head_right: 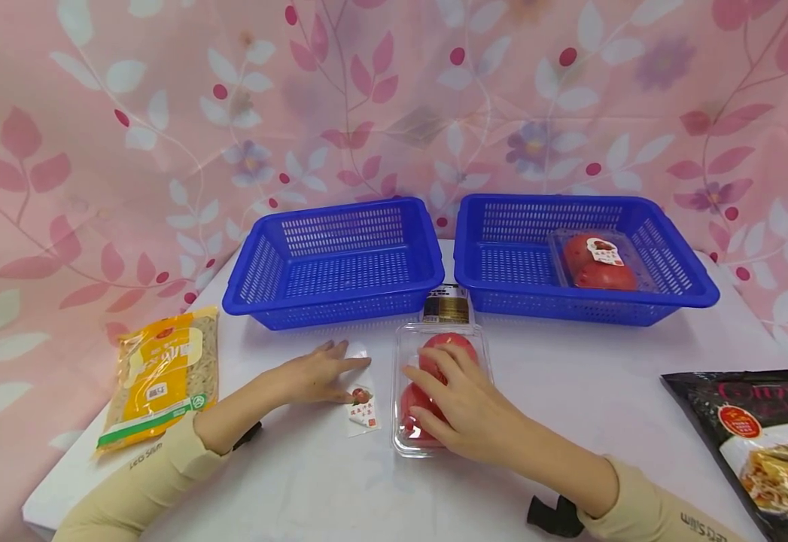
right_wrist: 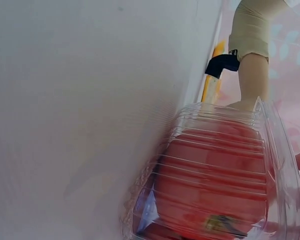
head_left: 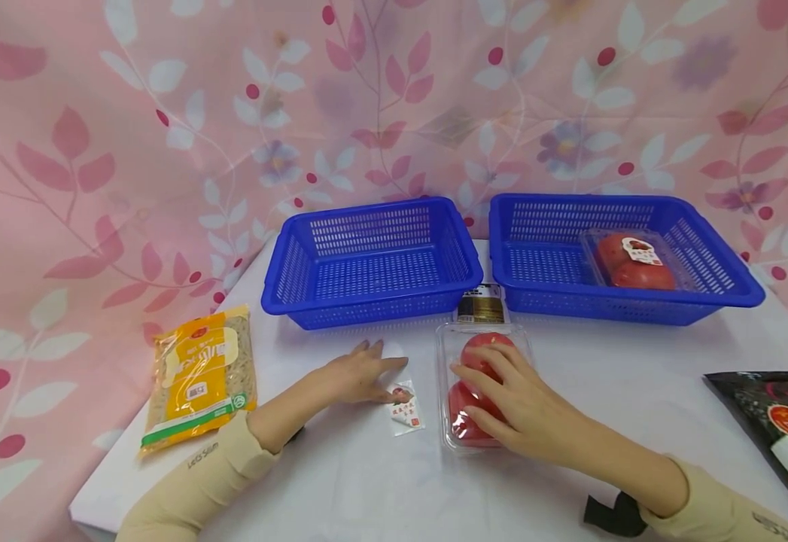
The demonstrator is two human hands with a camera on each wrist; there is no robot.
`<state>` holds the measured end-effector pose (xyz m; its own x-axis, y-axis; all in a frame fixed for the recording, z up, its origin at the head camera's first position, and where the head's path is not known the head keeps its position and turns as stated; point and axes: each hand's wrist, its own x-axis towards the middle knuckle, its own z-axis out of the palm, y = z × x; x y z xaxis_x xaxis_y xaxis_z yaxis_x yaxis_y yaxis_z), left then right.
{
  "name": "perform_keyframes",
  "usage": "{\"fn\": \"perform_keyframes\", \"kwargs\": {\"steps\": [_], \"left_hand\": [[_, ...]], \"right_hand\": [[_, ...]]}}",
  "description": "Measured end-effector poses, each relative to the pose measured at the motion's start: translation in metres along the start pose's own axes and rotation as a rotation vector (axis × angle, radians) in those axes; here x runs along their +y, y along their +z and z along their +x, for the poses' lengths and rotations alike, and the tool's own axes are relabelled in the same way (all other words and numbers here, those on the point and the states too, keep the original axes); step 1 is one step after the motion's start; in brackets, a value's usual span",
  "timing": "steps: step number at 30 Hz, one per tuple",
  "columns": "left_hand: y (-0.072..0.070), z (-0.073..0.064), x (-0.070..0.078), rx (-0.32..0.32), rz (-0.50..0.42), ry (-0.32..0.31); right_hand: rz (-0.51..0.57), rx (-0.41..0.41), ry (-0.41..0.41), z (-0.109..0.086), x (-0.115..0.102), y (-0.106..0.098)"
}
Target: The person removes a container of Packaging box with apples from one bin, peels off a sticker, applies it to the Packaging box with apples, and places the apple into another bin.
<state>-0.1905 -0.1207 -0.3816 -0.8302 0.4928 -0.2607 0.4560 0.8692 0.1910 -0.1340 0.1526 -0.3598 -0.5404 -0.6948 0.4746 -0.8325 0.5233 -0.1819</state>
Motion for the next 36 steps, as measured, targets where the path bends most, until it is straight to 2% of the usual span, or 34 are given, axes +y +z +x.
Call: {"fn": "perform_keyframes", "kwargs": {"steps": [8, 15, 18, 22, 28, 30, 36], "left_hand": [[0.002, 0.002, 0.0, 0.026, 0.01, 0.043], [0.003, 0.004, 0.0, 0.123, 0.028, 0.13], [0.004, 0.002, 0.003, 0.153, -0.004, 0.142], [0.006, -0.001, 0.009, 0.182, -0.048, 0.2], [0.007, -0.005, 0.014, 0.257, -0.002, 0.25], [0.006, -0.005, 0.015, 0.295, 0.004, 0.287], [0.007, -0.001, 0.017, 0.387, 0.003, 0.451]], "right_hand": [[0.001, -0.031, 0.025, -0.002, -0.001, 0.001], [0.009, 0.005, -0.022, -0.002, -0.001, 0.003], [0.014, 0.011, -0.033, -0.002, -0.002, 0.004], [0.022, 0.009, -0.03, -0.002, -0.003, 0.005], [0.026, -0.002, -0.021, -0.002, -0.003, 0.005], [0.028, -0.013, -0.006, -0.002, -0.003, 0.005], [0.031, -0.062, 0.05, -0.001, -0.004, 0.002]]}}
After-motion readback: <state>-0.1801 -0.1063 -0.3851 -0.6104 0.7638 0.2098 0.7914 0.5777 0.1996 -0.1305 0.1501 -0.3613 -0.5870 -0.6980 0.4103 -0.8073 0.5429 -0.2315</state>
